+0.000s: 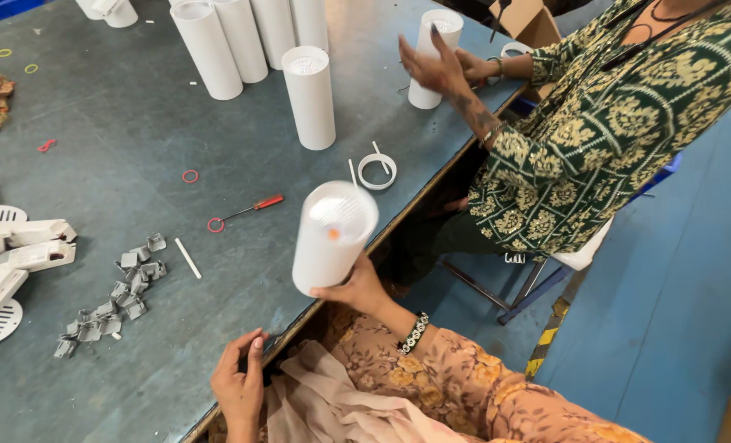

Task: The person assembles a cylindrical LED light fixture by inserting a perforated reflector and bulb into a white plastic housing, then securing a ring around the top. The person handles the components by hand and places the finished unit on the table.

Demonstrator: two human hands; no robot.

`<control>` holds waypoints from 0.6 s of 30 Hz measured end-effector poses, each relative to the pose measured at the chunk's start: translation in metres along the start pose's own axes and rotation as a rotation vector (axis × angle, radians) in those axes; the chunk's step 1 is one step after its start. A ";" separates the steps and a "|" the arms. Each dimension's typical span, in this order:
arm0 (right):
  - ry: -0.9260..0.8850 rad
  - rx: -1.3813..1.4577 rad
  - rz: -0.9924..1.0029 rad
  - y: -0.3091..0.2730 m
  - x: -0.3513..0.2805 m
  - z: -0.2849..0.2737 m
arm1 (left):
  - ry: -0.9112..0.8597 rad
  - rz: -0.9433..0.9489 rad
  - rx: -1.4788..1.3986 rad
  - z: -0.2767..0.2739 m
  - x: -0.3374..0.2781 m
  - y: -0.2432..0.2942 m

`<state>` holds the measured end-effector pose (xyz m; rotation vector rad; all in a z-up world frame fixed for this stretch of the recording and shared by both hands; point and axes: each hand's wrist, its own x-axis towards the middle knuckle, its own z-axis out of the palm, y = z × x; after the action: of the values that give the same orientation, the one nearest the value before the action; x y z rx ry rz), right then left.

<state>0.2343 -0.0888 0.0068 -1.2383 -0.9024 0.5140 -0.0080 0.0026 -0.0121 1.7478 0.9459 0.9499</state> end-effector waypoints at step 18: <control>-0.366 -0.165 -0.045 0.028 -0.001 0.078 | 0.196 0.214 0.076 0.006 0.002 -0.036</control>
<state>0.1738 -0.0362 -0.0150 -1.2913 -1.3000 0.6534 -0.0091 0.0126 -0.0469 1.8721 0.9416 1.2563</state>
